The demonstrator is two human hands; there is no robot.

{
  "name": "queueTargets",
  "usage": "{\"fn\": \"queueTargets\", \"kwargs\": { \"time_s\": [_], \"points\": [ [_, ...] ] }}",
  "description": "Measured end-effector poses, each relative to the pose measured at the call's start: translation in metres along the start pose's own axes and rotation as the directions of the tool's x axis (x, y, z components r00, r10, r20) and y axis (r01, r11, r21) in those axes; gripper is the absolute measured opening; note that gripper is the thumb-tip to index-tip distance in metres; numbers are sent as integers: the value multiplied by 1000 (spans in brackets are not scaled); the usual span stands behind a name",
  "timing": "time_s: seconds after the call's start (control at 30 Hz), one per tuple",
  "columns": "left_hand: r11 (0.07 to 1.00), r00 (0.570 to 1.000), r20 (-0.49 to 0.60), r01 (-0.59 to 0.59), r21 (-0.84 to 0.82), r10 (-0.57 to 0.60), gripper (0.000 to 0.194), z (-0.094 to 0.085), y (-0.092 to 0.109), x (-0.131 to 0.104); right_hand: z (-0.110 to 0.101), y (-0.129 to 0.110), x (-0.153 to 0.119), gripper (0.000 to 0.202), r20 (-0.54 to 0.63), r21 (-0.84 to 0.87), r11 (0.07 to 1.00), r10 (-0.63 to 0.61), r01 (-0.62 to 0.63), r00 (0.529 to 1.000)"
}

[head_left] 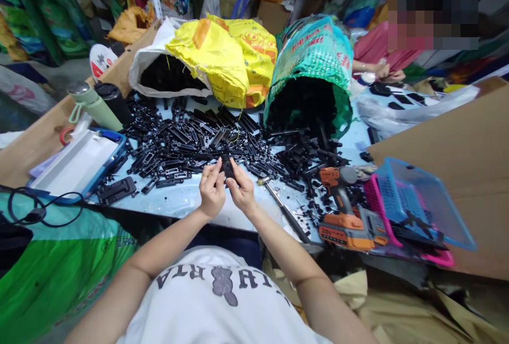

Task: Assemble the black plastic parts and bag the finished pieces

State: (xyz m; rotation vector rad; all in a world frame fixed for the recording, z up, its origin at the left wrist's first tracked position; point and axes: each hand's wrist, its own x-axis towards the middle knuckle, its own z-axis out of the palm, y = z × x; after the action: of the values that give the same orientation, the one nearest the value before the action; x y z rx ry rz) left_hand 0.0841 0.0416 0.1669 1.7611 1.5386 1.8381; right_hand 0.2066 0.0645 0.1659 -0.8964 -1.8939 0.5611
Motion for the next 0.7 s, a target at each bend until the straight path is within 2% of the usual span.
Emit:
{"fn": "queueTargets", "kwargs": {
  "time_s": [0.03, 0.1, 0.2, 0.3, 0.37, 0.43, 0.47, 0.5, 0.57, 0.6, 0.63, 0.67, 0.7],
  "points": [
    [1000, 999, -43, 9, 3, -9, 37, 1, 5, 0, 2, -4, 0, 53, -10, -15, 1000, 12, -12, 1000],
    [1000, 999, -43, -5, -12, 4, 36, -2, 12, 6, 4, -9, -1, 55, 5, -28, 1000, 8, -8, 1000],
    [997, 999, -1, -45, -56, 45, 31, -14, 14, 29, 9, -9, -9, 55, 37, -37, 999, -28, 29, 999],
    [997, 998, -53, -28, -75, 24, 31, -23, 10, 52, 17, -3, -19, 53, 13, -97, 995, -35, 36, 999],
    [994, 998, -33, 42, -105, -45, 34, -27, 7, 59, 17, 2, -21, 52, -2, -127, 991, -32, 31, 999],
    [957, 978, 112, 199, -213, -178, 41, -32, 5, 59, 7, 9, -18, 50, 62, -134, 989, -58, 66, 996],
    [909, 939, 236, 312, -277, -251, 43, -35, 3, 57, -2, 12, -15, 50, 115, -132, 986, -83, 98, 990],
    [838, 871, 388, 437, -327, -303, 45, -40, 2, 56, -12, 14, -12, 50, 169, -131, 983, -105, 128, 980],
    [667, 664, 680, 662, -342, -310, 47, -49, 0, 56, -34, 17, -5, 49, 262, -134, 976, -134, 174, 956],
    [594, 559, 781, 740, -317, -279, 49, -53, -1, 57, -43, 17, -3, 49, 297, -135, 972, -147, 194, 943],
    [538, 470, 849, 794, -285, -243, 53, -57, -2, 58, -51, 17, -1, 49, 326, -132, 968, -162, 214, 932],
    [498, 403, 889, 829, -255, -216, 57, -60, -3, 60, -56, 16, -1, 49, 347, -125, 964, -180, 235, 920],
    [474, 355, 914, 850, -228, -198, 60, -62, -4, 62, -60, 16, -1, 50, 362, -114, 960, -200, 256, 910]
  ]
}}
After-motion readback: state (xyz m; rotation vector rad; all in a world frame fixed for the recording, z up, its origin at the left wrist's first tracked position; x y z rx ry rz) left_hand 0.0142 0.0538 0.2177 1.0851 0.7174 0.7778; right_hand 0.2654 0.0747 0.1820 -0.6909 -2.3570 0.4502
